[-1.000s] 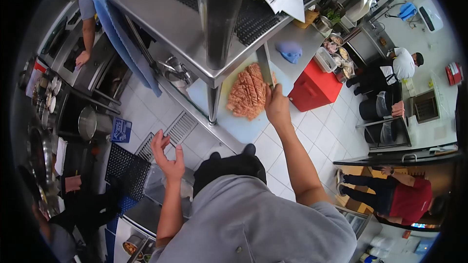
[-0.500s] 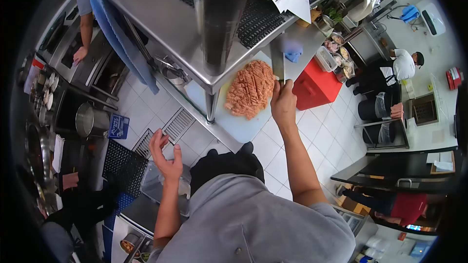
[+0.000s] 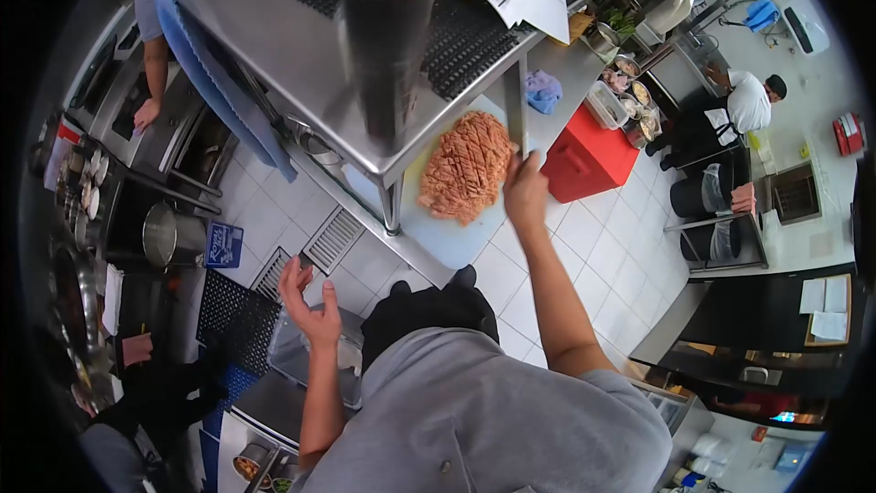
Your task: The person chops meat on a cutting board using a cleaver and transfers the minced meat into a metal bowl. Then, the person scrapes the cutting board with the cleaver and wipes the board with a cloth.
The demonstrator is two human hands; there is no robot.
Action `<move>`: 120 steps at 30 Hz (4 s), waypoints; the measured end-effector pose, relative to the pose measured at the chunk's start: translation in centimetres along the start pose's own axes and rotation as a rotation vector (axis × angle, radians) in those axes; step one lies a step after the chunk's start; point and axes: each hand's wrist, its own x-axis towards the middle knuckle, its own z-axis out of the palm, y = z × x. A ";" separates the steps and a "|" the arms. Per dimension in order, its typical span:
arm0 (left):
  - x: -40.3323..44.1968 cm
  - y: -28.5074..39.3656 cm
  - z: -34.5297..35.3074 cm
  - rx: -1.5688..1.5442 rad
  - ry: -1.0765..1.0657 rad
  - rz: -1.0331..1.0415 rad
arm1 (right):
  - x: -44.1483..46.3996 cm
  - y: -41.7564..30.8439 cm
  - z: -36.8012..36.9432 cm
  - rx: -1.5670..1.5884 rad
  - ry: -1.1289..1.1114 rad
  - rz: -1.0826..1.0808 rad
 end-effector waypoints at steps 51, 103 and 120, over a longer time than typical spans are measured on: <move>-2.7 8.5 13.3 0.142 -0.150 0.221 | 4.0 13.0 -0.5 0.043 -0.253 -0.015; -7.3 6.7 3.6 -0.023 -0.036 0.149 | -11.0 7.2 3.9 -0.137 -0.476 -0.150; -5.7 7.0 6.7 -0.065 -0.182 0.208 | -11.6 3.0 -0.9 0.125 -0.423 -0.236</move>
